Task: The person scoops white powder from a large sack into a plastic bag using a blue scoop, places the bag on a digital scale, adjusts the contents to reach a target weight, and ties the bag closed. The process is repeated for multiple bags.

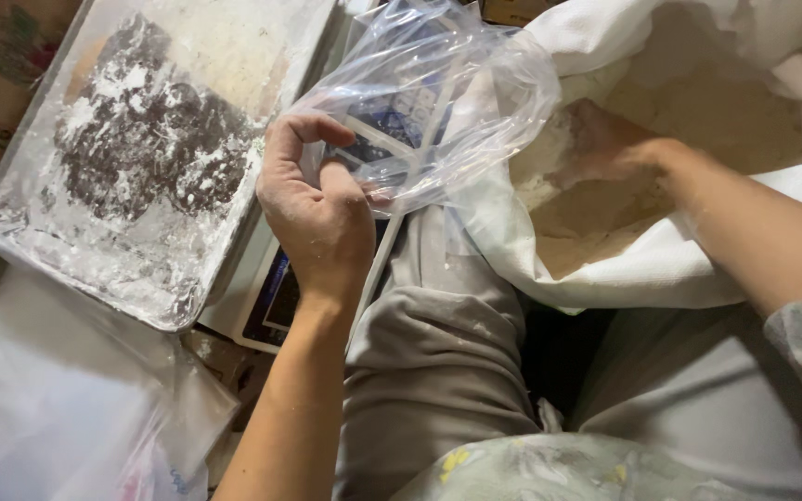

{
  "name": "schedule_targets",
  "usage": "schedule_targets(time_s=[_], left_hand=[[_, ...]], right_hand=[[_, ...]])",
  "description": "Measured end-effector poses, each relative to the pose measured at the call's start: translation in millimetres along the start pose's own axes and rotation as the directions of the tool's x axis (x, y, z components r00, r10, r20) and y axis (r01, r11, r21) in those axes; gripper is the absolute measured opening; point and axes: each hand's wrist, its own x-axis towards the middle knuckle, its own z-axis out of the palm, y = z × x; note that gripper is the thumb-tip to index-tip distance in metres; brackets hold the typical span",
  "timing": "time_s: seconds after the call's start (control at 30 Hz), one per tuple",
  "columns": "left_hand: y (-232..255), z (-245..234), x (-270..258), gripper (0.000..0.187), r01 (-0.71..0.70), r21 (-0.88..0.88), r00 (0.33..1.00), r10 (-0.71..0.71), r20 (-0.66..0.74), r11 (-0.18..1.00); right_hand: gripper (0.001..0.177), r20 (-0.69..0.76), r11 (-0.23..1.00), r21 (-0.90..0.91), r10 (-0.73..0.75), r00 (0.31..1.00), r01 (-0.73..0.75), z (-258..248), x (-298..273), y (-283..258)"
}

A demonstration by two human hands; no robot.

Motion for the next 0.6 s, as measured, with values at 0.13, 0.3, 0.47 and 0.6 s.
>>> schedule_targets(time_s=[0.13, 0.3, 0.47, 0.6], left_hand=[[-1.9, 0.6, -0.2, 0.026, -0.037, 0.024, 0.999, 0.037, -0.003, 0.999], [-7.1, -5.0, -0.6, 0.028, -0.120, 0.110, 0.993, 0.121, -0.009, 0.987], [-6.9, -8.2, -0.3, 0.027, -0.169, 0.181, 0.985, 0.173, -0.008, 0.969], [-3.4, -10.6, -0.5, 0.025, -0.238, 0.248, 0.969, 0.246, -0.003, 0.939]], right_hand=[[0.091, 0.029, 0.986, 0.166, -0.008, 1.000, 0.003, 8.9, -17.9, 9.2], [0.067, 0.092, 0.934, 0.325, 0.127, 0.988, -0.151, 6.0, -19.5, 23.8], [0.082, -0.085, 0.981, 0.166, 0.115, 0.990, -0.100, -18.2, 1.4, 48.4], [0.119, -0.347, 0.989, -0.054, 0.108, 0.932, -0.135, -26.0, 35.6, 91.2]])
